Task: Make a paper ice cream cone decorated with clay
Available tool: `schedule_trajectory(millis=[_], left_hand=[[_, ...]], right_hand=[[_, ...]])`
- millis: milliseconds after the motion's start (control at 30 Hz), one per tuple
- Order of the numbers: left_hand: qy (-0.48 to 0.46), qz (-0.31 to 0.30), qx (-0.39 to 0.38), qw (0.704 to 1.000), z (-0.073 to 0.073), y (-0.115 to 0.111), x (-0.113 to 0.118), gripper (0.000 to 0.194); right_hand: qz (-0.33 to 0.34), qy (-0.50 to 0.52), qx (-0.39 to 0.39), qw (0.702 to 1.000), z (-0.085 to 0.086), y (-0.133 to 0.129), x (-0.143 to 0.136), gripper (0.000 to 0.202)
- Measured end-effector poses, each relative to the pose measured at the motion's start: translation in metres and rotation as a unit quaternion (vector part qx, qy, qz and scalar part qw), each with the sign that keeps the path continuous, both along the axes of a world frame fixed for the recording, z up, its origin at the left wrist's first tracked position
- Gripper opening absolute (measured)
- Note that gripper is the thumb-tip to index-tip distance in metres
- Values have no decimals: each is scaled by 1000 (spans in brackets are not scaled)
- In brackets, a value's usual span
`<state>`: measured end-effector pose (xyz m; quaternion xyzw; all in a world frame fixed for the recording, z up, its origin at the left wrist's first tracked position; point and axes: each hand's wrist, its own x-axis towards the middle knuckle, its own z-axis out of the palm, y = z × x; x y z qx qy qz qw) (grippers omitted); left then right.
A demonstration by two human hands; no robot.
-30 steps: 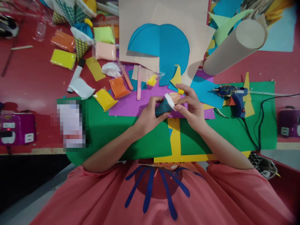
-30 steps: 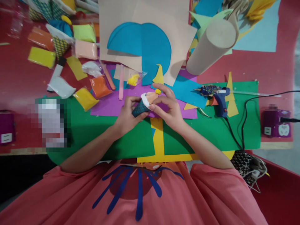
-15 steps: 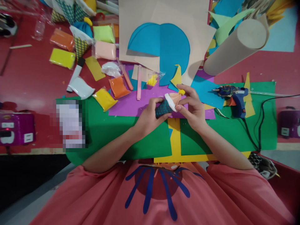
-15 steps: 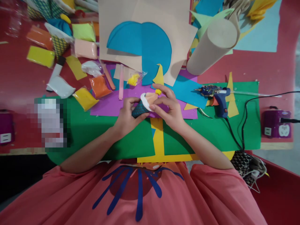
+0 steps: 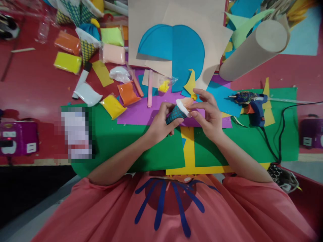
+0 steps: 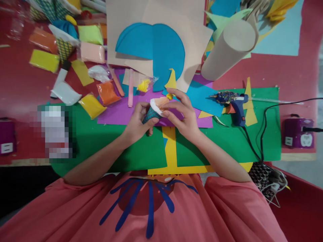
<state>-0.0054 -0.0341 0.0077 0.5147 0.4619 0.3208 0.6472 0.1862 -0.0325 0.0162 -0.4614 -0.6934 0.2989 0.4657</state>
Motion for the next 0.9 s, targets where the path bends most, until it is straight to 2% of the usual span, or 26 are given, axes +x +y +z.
schedule_trajectory(millis=[200, 367, 533, 733, 900], left_hand=[[11, -18, -3, 1000, -1, 0, 0, 54], [-18, -24, -12, 999, 3, 0, 2, 51], [-80, -24, -37, 996, 4, 2, 3, 53], [-125, -42, -116, 985, 10, 4, 5, 58], [-157, -55, -158, 973, 13, 5, 5, 60]], right_hand=[[22, 0, -25, 999, -2, 2, 0, 26], [27, 2, -33, 999, -1, 0, 0, 29], [3, 12, 11, 1000, 3, -4, 1, 23], [42, -120, 104, 986, 2, -3, 3, 30], [45, -158, 102, 981, -4, -1, 5, 37]])
